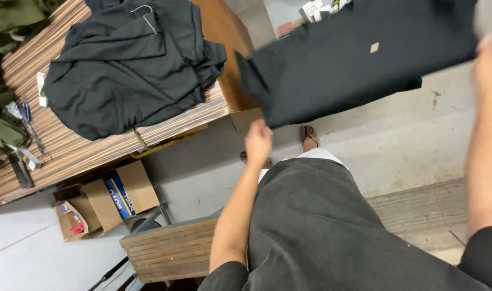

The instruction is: The person attaches tags to black t-shirts on a table. They pick up tags and fasteners, thread the fasteners through the tag holes, and secure them to the shirt's collar. The person also folds the shirts and arranges them on the table.

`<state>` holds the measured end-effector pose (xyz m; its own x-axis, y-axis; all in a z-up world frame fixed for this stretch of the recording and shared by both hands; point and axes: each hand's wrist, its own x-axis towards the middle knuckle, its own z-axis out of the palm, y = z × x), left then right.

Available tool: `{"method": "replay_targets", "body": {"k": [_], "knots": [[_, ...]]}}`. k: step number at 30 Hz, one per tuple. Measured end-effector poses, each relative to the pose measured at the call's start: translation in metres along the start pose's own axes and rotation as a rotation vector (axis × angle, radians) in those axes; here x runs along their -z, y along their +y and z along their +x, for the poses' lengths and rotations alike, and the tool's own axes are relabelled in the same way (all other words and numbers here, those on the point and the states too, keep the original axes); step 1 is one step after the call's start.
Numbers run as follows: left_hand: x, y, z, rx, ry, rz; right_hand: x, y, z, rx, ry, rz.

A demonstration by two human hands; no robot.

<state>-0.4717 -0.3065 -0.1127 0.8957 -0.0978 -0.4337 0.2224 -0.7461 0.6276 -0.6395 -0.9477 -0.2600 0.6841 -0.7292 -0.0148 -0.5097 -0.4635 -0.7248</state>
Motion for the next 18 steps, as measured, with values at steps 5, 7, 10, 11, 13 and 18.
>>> {"method": "replay_targets", "body": {"k": [5,7,10,11,13,18], "knots": [[-0.024,-0.093,-0.024,0.262,-0.681,0.351,-0.006,0.027,-0.159,-0.495,-0.193,-0.478],[-0.014,-0.099,-0.028,0.275,-0.712,0.182,-0.037,0.061,-0.186,-0.576,-0.240,-0.501],[-0.005,-0.111,-0.036,0.275,-0.607,0.064,-0.061,0.054,-0.240,-0.672,-0.404,-0.497],[0.001,-0.110,-0.038,0.308,-0.598,-0.015,-0.071,0.047,-0.254,-0.664,-0.410,-0.475],[0.016,-0.105,-0.035,0.345,-0.545,-0.118,-0.101,0.012,-0.259,-0.609,-0.432,-0.448],[0.074,-0.099,-0.033,0.303,-0.600,-0.050,-0.189,-0.142,-0.263,0.267,-0.183,-0.194]]}}
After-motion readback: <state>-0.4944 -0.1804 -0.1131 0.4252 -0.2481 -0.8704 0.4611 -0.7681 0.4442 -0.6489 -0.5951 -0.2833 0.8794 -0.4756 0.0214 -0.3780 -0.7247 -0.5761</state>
